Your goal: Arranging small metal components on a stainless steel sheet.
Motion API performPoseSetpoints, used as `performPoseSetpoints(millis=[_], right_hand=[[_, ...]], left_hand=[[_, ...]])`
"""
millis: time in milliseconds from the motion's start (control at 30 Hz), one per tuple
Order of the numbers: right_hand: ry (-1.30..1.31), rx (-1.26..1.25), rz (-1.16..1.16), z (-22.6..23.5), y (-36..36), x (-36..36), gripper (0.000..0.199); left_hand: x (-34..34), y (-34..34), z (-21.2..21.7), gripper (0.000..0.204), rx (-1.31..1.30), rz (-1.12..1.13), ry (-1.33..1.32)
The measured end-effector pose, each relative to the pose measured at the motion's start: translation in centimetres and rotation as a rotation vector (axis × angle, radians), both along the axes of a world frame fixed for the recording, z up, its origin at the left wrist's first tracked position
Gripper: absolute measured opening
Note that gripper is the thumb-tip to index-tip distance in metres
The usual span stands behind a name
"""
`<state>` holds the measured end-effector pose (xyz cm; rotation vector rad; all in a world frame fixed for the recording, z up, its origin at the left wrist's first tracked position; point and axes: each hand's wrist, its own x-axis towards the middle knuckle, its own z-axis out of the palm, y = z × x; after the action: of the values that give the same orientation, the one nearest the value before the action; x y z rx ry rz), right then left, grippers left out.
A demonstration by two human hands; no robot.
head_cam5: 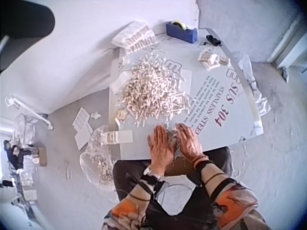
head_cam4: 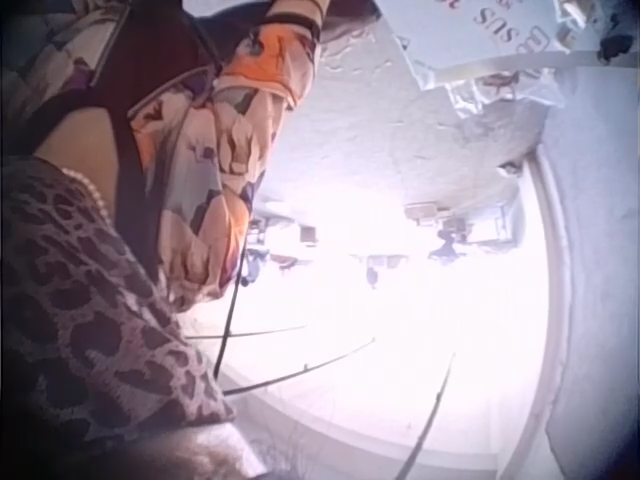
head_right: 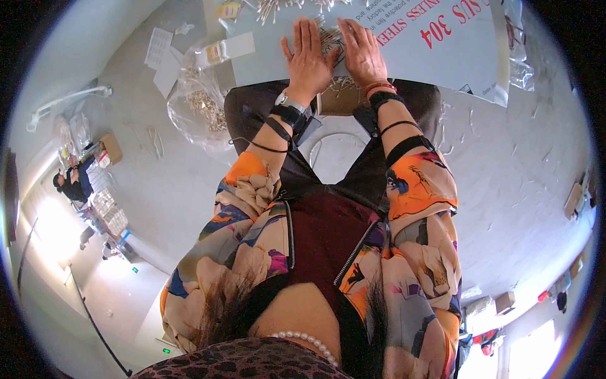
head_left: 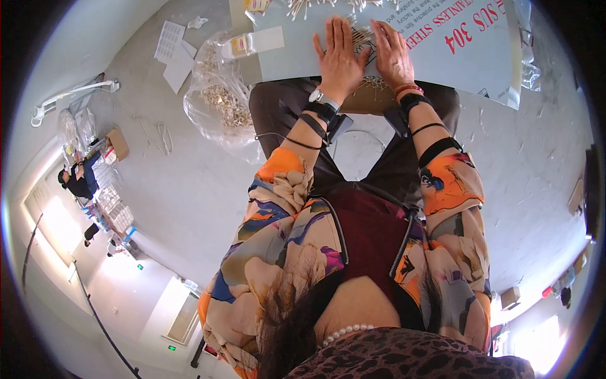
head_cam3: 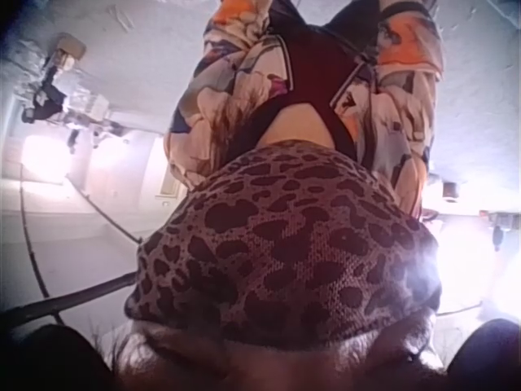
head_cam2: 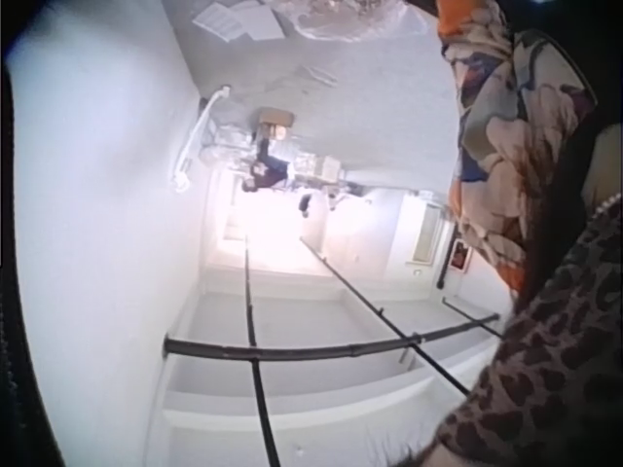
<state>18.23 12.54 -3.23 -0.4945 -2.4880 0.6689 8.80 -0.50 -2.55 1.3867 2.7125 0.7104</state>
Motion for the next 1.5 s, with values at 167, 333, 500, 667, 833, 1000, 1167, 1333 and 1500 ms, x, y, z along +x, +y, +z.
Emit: performPoseSetpoints(millis=[167,333,500,667,833,1000,1167,1333,1500], right_hand=[[0.008,-0.012,0.0,-0.4,0.1,0.0,0.062],[0.019,-0.036,-0.016,-0.3,-0.1,0.0,0.063],[0.026,-0.06,-0.026,0.3,-0.2,-0.5,0.061],[0.012,-0.052,-0.043,0.1,-0.3,-0.3,0.059],[0.02,-0.046,-0.043,0.2,-0.2,-0.2,0.055],[0.002,-0.06,-0.047,0.2,0.0,-0.1,0.052],[0.061,-0.059,-0.039,0.4,-0.2,-0.4,0.047],[0.097,-0.037,-0.04,-0.2,0.1,-0.4,0.044],[0.095,-0.025,-0.039,0.0,-0.2,-0.5,0.044]], left_hand=[[-1.4,-0.1,-0.2,0.082,-0.003,-0.021,0.041],[-1.3,-0.5,0.0,0.08,0.009,-0.045,0.023],[-0.7,0.2,-0.5,0.073,0.099,0.039,0.027],[-0.7,-0.3,-0.2,0.059,0.026,-0.039,0.017],[-2.1,-1.8,0.6,0.06,-0.03,-0.172,0.071],[0.5,-0.5,0.9,0.075,0.054,-0.038,0.02],[2.0,0.9,-0.8,0.083,0.036,0.087,0.052],[0.9,0.4,-0.6,0.08,0.034,-0.026,0.055],[-1.3,-1.4,-0.1,0.078,0.051,-0.184,0.11]])
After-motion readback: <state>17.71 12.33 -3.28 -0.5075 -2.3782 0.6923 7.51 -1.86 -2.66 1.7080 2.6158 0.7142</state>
